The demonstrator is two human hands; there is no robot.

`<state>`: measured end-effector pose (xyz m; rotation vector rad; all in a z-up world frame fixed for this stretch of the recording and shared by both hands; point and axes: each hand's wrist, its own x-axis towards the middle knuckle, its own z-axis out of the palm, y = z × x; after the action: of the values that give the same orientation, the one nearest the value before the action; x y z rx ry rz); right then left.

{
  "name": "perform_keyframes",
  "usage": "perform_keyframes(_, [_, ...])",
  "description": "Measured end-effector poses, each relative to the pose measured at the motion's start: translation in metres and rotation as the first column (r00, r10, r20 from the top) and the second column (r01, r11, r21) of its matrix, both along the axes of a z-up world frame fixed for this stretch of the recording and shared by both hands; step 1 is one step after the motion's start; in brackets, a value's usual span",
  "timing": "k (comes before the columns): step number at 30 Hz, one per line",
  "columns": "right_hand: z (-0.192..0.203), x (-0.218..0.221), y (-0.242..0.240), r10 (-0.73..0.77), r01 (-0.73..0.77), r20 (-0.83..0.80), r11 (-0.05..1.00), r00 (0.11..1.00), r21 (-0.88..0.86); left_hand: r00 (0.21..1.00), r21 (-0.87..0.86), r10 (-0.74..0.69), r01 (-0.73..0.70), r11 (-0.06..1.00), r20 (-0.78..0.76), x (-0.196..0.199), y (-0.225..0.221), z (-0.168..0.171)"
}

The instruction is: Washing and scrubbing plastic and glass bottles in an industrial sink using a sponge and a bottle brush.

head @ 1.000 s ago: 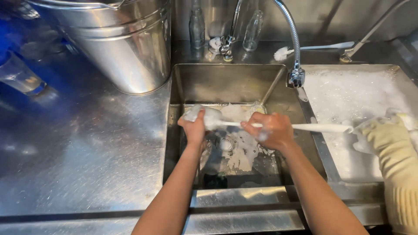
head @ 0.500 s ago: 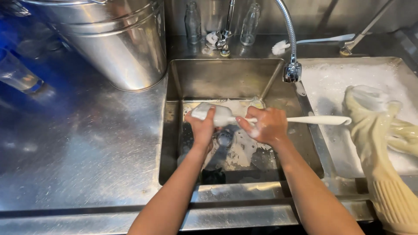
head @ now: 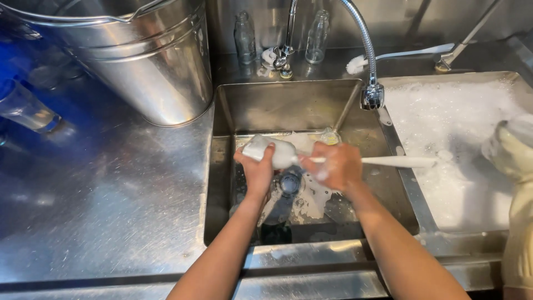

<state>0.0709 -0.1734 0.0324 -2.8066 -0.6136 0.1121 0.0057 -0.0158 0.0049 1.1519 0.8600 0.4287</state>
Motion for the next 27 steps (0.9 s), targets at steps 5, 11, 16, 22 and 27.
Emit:
perform_keyframes(5, [-0.024,0.037,-0.032,0.011,-0.014,0.169,1.0,0.986,0.017,0.997,-0.014,0.08,-0.08,0.997,0.017,0.004,0.016,-0.002])
perform_keyframes(11, [-0.039,0.023,-0.019,0.124,-0.186,0.356,0.972,0.926,0.146,0.999,-0.016,0.037,-0.038,0.999,-0.026,0.002,0.011,-0.002])
perform_keyframes(16, [-0.037,0.026,-0.021,-0.004,-0.133,0.543,0.968,0.84,0.213,0.992,0.03,0.123,-0.124,0.992,0.026,0.004,0.019,-0.008])
perform_keyframes(22, [-0.049,0.048,-0.028,0.033,-0.2,0.583,0.954,0.812,0.224,0.997,0.101,0.059,-0.054,0.993,-0.045,0.01,0.027,-0.013])
perform_keyframes(27, [-0.035,0.02,-0.009,0.137,-0.262,0.412,0.928,0.901,0.263,0.999,0.051,-0.015,0.017,0.999,-0.033,0.015,0.014,-0.033])
